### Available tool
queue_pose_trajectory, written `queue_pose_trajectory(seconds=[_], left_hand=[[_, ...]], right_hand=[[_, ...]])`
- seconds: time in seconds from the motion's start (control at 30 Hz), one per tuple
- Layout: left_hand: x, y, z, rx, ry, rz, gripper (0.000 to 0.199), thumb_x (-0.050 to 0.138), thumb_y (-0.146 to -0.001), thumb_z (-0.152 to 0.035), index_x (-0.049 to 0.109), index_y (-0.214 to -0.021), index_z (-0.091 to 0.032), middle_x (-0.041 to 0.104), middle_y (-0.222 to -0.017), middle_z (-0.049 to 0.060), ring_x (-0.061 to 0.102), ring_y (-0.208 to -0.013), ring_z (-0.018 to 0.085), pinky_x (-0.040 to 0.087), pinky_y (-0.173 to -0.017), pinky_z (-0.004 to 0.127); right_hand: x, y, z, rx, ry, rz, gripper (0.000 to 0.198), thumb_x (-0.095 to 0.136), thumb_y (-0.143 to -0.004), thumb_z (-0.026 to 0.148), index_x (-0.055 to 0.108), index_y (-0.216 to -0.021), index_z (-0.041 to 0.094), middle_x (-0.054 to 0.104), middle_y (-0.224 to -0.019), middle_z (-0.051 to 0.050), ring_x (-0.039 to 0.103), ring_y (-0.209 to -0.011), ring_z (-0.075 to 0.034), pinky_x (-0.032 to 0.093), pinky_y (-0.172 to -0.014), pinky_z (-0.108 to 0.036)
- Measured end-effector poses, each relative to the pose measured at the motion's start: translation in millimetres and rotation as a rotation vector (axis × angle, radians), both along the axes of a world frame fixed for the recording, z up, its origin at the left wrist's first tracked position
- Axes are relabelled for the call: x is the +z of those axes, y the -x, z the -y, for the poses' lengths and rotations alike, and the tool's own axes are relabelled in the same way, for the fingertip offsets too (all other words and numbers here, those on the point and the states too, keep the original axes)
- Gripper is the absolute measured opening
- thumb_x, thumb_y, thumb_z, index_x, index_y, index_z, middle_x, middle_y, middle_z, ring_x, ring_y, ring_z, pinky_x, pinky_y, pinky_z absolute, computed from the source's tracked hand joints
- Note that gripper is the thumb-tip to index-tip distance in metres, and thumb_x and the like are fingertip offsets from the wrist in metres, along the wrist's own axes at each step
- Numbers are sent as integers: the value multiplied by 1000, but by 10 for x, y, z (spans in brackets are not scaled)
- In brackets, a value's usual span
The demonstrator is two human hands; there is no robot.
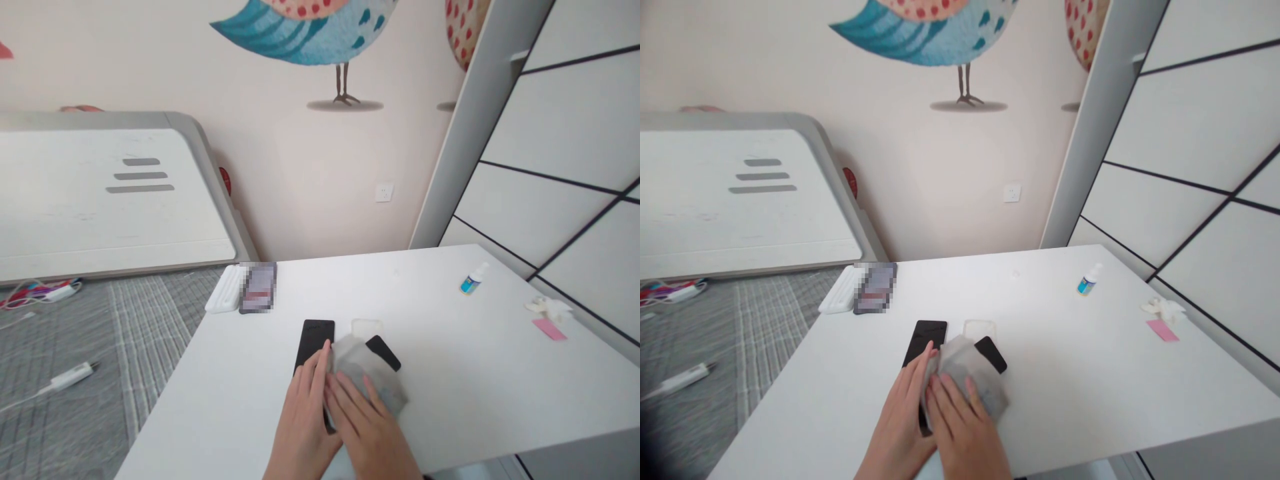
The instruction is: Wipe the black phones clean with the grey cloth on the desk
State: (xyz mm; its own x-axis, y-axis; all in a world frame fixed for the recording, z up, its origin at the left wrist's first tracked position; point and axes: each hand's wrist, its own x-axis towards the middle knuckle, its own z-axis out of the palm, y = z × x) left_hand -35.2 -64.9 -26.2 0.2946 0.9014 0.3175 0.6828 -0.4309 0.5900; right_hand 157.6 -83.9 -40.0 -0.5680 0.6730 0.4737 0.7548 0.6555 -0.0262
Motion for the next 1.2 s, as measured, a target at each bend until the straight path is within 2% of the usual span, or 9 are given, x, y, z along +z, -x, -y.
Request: queue_pose_trajectory(seconds=[0.07, 0.23, 0.4, 0.5, 0.6, 0.7, 0.87, 1.07, 1.2], left_hand=[[-5, 11, 2, 3, -1, -3, 115, 67, -73, -3, 5, -164, -38, 46, -157, 14, 51, -139, 35, 50, -111, 60], [12, 2, -13, 12, 75, 25, 114, 81, -79, -23, 6, -163, -39, 46, -155, 14, 53, -137, 36, 50, -110, 63], [-22, 7, -8, 23, 17, 8, 117, 72, -73, -5, 5, -163, -38, 42, -160, 13, 49, -142, 34, 47, -114, 60], [1, 0, 7, 28, 41, 9, 121, 76, -71, -5, 5, -163, -39, 43, -160, 12, 48, -143, 33, 48, -114, 57], [38, -22, 11, 24, 83, 27, 121, 85, -72, -17, 7, -163, -40, 46, -156, 11, 51, -140, 34, 50, -111, 57], [29, -23, 8, 13, 103, 35, 120, 85, -73, -20, 8, -164, -38, 46, -155, 12, 52, -138, 35, 50, -110, 57], [-35, 7, 1, -4, 30, -10, 104, 51, -79, 2, 7, -165, -36, 44, -158, 13, 48, -141, 31, 45, -114, 58], [60, -51, 4, 6, 109, 28, 117, 83, -75, -21, 9, -164, -37, 46, -155, 13, 51, -139, 36, 48, -112, 60], [85, -51, 9, -4, 63, 31, 118, 74, -73, -5, 7, -164, -36, 45, -158, 12, 49, -141, 33, 47, -113, 56]], right_hand=[[14, -6, -3, 39, 42, -10, 74, 49, -103, 61, 37, -160, 16, 47, -161, -3, 50, -145, -24, 39, -122, -44], [138, -167, -101, -239, 158, -69, 89, 54, -96, 71, 34, -162, 14, 44, -162, -11, 48, -146, -35, 38, -121, -58], [133, 148, -2, 41, 178, -81, 99, 50, -92, 81, 34, -161, 13, 36, -166, -7, 41, -152, -28, 33, -127, -47], [167, -65, 28, 102, 176, -23, 93, 47, -94, 80, 35, -161, 15, 41, -164, -4, 47, -148, -24, 33, -127, -42], [211, -422, -11, -14, 143, 17, 89, 51, -96, 75, 34, -161, 16, 46, -161, -6, 51, -145, -28, 38, -123, -47], [198, -420, -28, -140, 104, 1, 93, 53, -96, 73, 34, -160, 9, 44, -161, -13, 49, -146, -34, 41, -120, -54], [175, -116, 12, 197, 110, 13, 63, 52, -106, 50, 41, -158, 15, 49, -159, -3, 52, -144, -22, 37, -125, -39], [244, -499, -44, -103, 223, -24, 91, 56, -95, 71, 28, -164, 20, 48, -160, -12, 48, -147, -33, 36, -124, -55], [243, -424, -3, 138, 273, -1, 104, 52, -87, 85, 26, -165, 21, 44, -162, -6, 46, -148, -30, 34, -126, -50]])
